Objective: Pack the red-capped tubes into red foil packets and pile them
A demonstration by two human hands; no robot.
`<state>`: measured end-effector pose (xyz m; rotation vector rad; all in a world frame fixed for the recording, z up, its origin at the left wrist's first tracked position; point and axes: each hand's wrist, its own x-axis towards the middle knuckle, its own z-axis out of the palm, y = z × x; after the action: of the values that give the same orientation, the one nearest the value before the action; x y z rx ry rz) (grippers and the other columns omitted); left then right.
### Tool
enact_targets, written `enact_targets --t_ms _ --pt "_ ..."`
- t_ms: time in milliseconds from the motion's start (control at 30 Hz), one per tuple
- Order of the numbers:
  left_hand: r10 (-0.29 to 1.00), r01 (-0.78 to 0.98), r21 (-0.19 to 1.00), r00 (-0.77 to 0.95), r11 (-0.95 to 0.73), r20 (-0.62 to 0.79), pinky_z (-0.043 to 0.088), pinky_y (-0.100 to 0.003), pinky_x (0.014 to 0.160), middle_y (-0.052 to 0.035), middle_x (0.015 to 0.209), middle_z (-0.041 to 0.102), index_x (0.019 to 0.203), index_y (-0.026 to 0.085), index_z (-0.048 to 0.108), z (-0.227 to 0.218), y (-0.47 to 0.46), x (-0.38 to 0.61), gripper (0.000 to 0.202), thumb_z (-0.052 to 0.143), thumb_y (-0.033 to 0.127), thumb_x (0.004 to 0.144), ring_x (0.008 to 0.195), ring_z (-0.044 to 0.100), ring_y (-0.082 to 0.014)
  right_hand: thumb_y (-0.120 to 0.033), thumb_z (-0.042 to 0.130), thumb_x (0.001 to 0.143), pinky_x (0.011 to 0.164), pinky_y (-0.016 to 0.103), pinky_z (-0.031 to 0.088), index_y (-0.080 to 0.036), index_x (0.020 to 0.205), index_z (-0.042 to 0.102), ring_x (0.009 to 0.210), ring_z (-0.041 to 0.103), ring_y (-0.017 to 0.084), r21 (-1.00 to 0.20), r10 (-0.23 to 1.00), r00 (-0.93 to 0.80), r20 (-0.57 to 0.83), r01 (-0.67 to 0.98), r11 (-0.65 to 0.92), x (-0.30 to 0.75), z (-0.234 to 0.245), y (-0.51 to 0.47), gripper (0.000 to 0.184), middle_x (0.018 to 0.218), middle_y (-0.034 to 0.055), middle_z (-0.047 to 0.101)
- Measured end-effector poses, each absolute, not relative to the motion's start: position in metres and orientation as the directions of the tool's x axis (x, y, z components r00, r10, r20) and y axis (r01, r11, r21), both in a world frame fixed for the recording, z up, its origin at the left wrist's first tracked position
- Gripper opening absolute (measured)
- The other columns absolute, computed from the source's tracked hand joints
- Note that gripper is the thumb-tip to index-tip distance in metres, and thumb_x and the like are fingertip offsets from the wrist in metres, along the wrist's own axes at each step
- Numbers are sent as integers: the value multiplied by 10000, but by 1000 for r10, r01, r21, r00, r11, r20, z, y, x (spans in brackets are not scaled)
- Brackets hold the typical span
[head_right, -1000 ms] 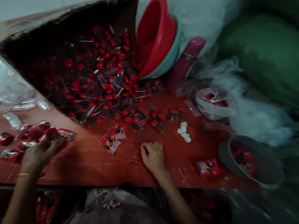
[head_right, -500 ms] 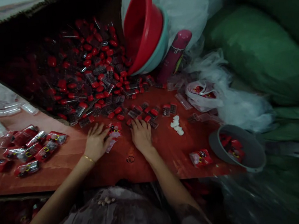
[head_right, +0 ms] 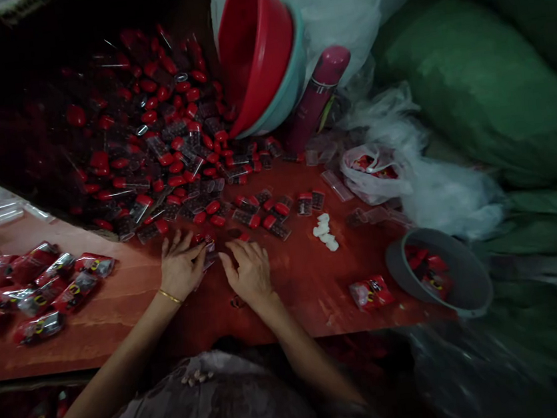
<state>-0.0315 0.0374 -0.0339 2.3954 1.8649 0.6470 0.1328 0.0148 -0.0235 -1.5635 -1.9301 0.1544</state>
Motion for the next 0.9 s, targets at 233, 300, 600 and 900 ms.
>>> enact_targets --t_ms 233,300,600,900 --pt "933 832 474 133 -289 334 254 -532 1062 -95 1239 606 1068 236 676 -19 29 -31 300 503 305 832 1267 427 -305 -473 462 859 494 240 305 -194 703 584 501 486 132 -695 984 27 175 711 104 112 -28 34 343 576 2 566" --pt "954 724 654 15 -217 299 349 -465 1018 -119 1224 613 1188 188 599 -14 29 -32 407 503 365 834 1208 494 -276 -447 414 880 485 232 287 -202 617 516 477 440 116 -768 981 48 189 629 118 112 -28 37 374 523 -21 497" --pt "993 114 987 -45 111 -106 376 -208 492 15 524 581 605 134 651 -9 39 -23 344 642 472 665 497 489 -98 -495 436 847 493 222 339 -195 590 501 484 451 105 -946 997 5 74 317 69 112 -32 26 401 498 -38 489" --pt "994 809 584 2 -66 111 417 -274 624 -59 680 669 724 165 671 -17 43 -31 380 479 480 814 650 586 -180 -555 506 779 441 220 371 -180 632 581 427 473 99 -982 987 161 13 187 -18 118 -34 38 410 518 -13 570"
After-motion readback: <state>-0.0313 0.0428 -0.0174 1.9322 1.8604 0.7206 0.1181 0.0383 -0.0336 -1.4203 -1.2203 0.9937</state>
